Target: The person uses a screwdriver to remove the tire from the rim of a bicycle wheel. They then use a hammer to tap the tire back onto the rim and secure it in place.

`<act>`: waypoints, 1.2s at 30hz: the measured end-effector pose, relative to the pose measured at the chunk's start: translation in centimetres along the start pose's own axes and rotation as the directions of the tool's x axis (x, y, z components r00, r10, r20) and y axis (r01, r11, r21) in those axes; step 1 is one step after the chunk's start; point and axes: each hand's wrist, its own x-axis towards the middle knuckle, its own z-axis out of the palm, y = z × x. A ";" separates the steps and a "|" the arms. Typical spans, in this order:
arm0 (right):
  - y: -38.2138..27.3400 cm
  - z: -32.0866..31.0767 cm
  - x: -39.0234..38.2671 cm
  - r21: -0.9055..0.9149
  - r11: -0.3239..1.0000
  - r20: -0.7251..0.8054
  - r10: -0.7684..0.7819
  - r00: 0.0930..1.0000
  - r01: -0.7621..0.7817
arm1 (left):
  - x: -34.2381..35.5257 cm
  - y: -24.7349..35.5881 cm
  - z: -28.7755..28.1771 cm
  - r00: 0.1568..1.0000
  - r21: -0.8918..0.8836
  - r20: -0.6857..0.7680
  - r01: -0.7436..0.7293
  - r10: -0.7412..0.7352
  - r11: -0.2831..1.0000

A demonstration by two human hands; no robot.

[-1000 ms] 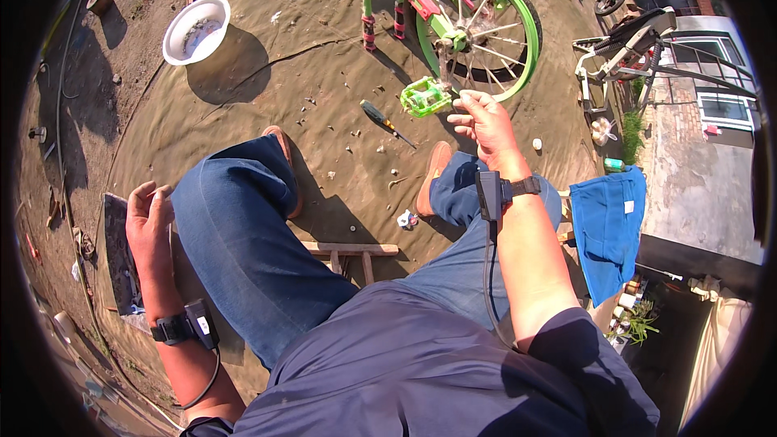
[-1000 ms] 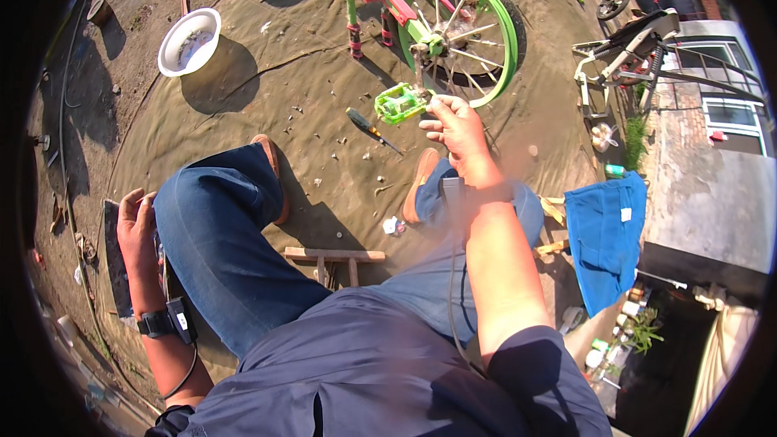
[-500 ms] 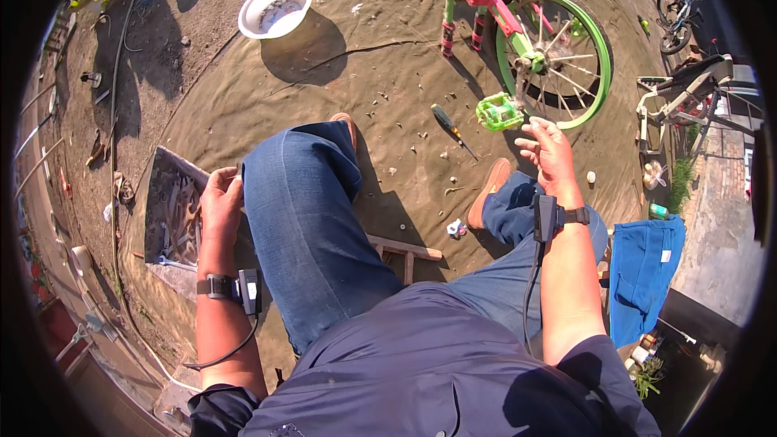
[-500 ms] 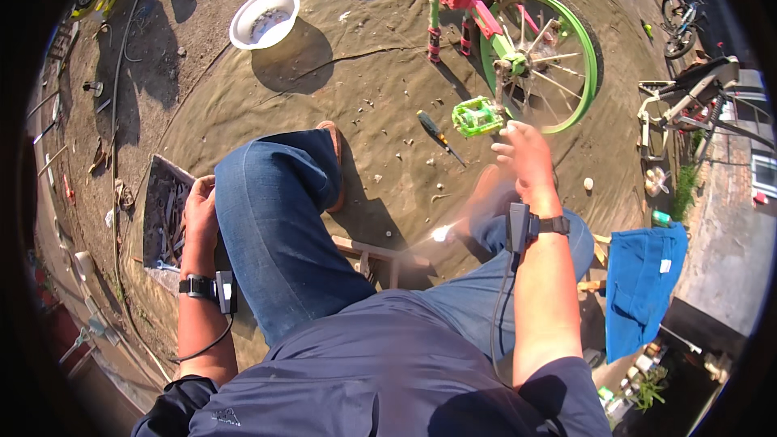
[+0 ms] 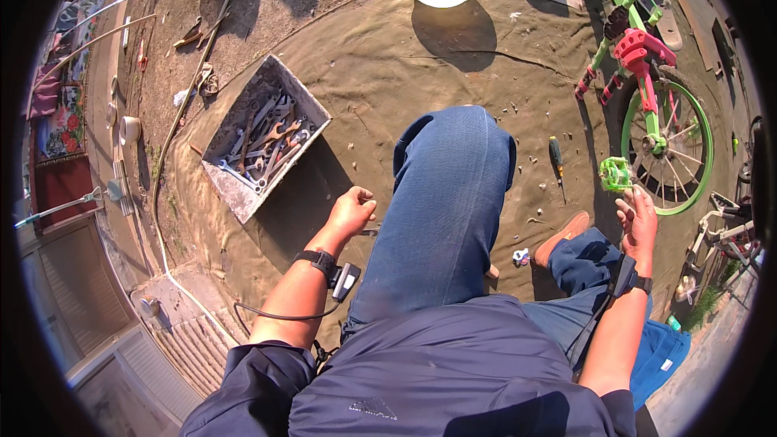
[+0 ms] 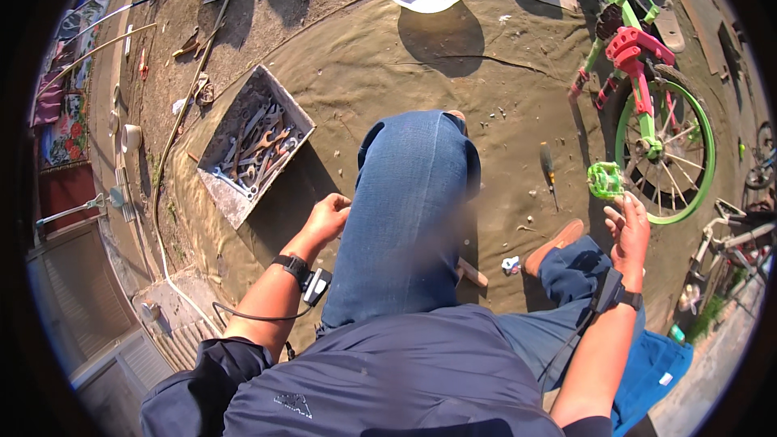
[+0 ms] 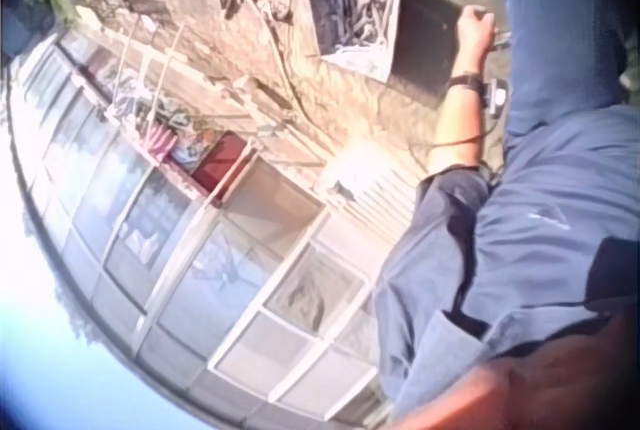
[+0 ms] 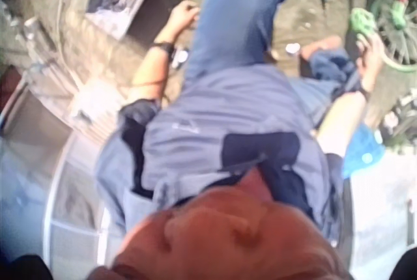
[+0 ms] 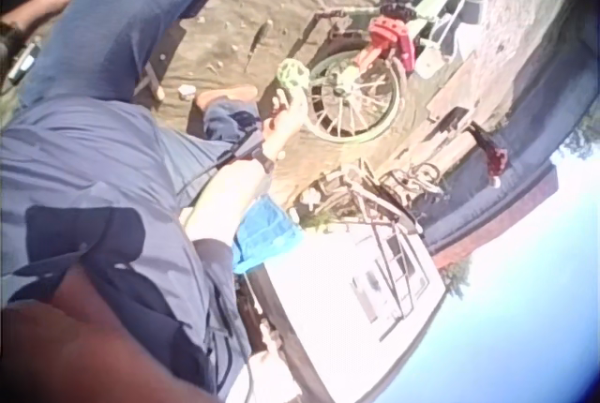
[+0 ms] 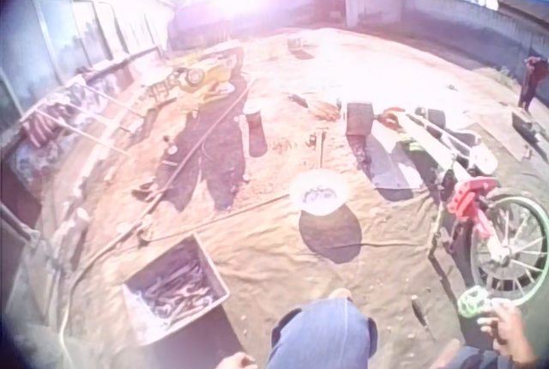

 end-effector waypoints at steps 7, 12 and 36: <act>-0.4 1.5 0.1 -0.072 0.997 0.028 -0.002 1.000 0.004 | 0.0 -4.9 1.2 0.999 -0.053 0.028 0.029 -0.028 0.998; -0.7 2.3 -0.2 -0.100 0.995 0.024 -0.020 0.999 0.023 | -1.1 -6.6 1.5 0.993 -0.168 0.081 0.100 -0.087 0.981; -3.8 1.5 -2.5 -0.158 0.987 0.018 -0.037 0.999 0.039 | -0.7 -13.0 -3.2 0.969 -0.335 -0.068 0.202 -0.238 0.920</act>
